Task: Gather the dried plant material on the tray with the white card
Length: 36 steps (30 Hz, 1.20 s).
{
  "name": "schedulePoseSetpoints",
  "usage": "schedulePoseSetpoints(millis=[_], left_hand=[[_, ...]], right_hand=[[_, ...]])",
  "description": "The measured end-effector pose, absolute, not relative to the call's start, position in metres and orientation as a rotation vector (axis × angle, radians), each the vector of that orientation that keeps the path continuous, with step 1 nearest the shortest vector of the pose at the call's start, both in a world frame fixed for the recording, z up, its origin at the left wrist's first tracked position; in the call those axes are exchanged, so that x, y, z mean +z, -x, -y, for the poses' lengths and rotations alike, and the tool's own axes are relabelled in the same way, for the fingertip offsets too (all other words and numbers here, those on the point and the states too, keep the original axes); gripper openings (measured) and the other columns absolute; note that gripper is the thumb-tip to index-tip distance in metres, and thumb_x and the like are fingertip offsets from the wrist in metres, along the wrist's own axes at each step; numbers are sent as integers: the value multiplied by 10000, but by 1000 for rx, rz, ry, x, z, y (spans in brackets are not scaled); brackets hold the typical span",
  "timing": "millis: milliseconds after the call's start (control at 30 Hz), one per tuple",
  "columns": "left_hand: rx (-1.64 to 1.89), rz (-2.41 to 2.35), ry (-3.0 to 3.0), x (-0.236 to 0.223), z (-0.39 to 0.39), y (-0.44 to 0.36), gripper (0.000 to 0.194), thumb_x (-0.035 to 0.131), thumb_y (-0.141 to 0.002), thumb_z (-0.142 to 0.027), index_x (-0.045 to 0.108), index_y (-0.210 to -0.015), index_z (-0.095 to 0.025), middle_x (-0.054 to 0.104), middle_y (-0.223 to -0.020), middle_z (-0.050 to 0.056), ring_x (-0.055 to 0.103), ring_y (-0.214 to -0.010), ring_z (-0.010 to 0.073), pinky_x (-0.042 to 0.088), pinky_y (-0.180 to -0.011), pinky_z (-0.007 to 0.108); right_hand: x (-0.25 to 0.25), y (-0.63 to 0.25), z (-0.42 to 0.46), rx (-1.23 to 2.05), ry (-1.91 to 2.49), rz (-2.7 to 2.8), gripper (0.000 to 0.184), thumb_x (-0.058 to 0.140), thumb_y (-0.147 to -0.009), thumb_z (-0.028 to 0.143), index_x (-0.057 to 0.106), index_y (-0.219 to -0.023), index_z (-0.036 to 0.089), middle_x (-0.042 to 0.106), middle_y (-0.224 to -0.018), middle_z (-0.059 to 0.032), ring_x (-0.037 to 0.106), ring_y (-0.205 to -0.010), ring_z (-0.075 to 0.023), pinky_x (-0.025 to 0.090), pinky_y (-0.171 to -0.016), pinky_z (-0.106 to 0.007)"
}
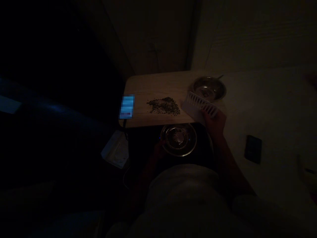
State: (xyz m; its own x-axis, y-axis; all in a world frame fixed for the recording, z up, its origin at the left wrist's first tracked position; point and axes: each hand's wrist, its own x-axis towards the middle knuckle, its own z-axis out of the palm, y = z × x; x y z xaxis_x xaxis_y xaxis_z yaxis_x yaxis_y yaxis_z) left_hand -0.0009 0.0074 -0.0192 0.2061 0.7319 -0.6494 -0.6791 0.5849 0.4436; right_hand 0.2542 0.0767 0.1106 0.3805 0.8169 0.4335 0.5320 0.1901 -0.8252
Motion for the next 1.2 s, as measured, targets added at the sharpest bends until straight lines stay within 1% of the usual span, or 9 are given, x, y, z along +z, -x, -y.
schedulePoseSetpoints(millis=[167,333,433,600,767,867,967,1100,1200], left_hand=[[1000,-942,-63,-14,-7,-1,158,641,-688,-155,705,-829,-127,750,-803,55,690,-774,206,518,-818,325],[993,-944,-58,-10,-7,-2,145,624,-688,-151,699,-811,-128,743,-772,58,688,-787,219,513,-837,340],[972,-966,-61,-8,-7,-2,158,624,-694,-162,701,-828,-129,745,-788,60,688,-805,226,509,-847,348],[983,-934,-77,-13,-8,-1,194,633,-676,-163,701,-856,-135,747,-795,57,689,-829,235,500,-870,361],[985,-917,-83,-23,-8,2,248,651,-665,-180,703,-905,-145,746,-814,74,676,-951,291,482,-921,412],[1000,-922,-88,-26,-7,3,294,664,-665,-194,702,-954,-158,747,-817,64,664,-999,304,478,-936,426],[1009,-928,-87,-27,-7,4,286,670,-665,-189,705,-947,-151,749,-813,62,672,-984,290,483,-936,408],[1007,-933,-87,-26,-7,4,215,653,-691,-187,708,-893,-143,754,-815,58,697,-889,250,502,-898,369],[990,-921,-80,-21,-7,2,193,649,-691,-184,707,-869,-138,757,-815,57,699,-883,246,496,-911,366]], right_hand=[[112,-250,-76,317,1467,1308,282,663,-775,398,716,-937,173,743,-880,-81,692,-789,-228,547,-739,-362],[119,-245,-72,339,1513,1437,270,659,-771,415,702,-881,172,720,-766,-53,649,-651,-195,514,-608,-308],[122,-241,-69,329,1532,1521,236,636,-784,407,679,-854,186,693,-708,-31,617,-604,-182,483,-573,-292],[125,-233,-66,332,1504,1623,195,572,-830,391,638,-868,212,656,-678,-19,596,-588,-179,457,-570,-294],[122,-223,-66,331,1503,1668,222,535,-847,401,617,-953,223,668,-731,-40,619,-641,-208,469,-596,-317],[120,-217,-66,325,1496,1692,224,522,-858,392,607,-966,216,677,-780,-55,630,-675,-219,479,-641,-334],[119,-210,-66,334,1482,1714,211,513,-866,378,597,-973,217,679,-816,-69,637,-700,-228,475,-658,-341],[120,-198,-71,360,1479,1734,218,488,-884,376,583,-1004,221,677,-819,-69,638,-714,-234,470,-661,-342],[120,-188,-78,343,1458,1760,232,472,-894,389,580,-1009,219,679,-836,-76,639,-735,-244,473,-685,-353]])
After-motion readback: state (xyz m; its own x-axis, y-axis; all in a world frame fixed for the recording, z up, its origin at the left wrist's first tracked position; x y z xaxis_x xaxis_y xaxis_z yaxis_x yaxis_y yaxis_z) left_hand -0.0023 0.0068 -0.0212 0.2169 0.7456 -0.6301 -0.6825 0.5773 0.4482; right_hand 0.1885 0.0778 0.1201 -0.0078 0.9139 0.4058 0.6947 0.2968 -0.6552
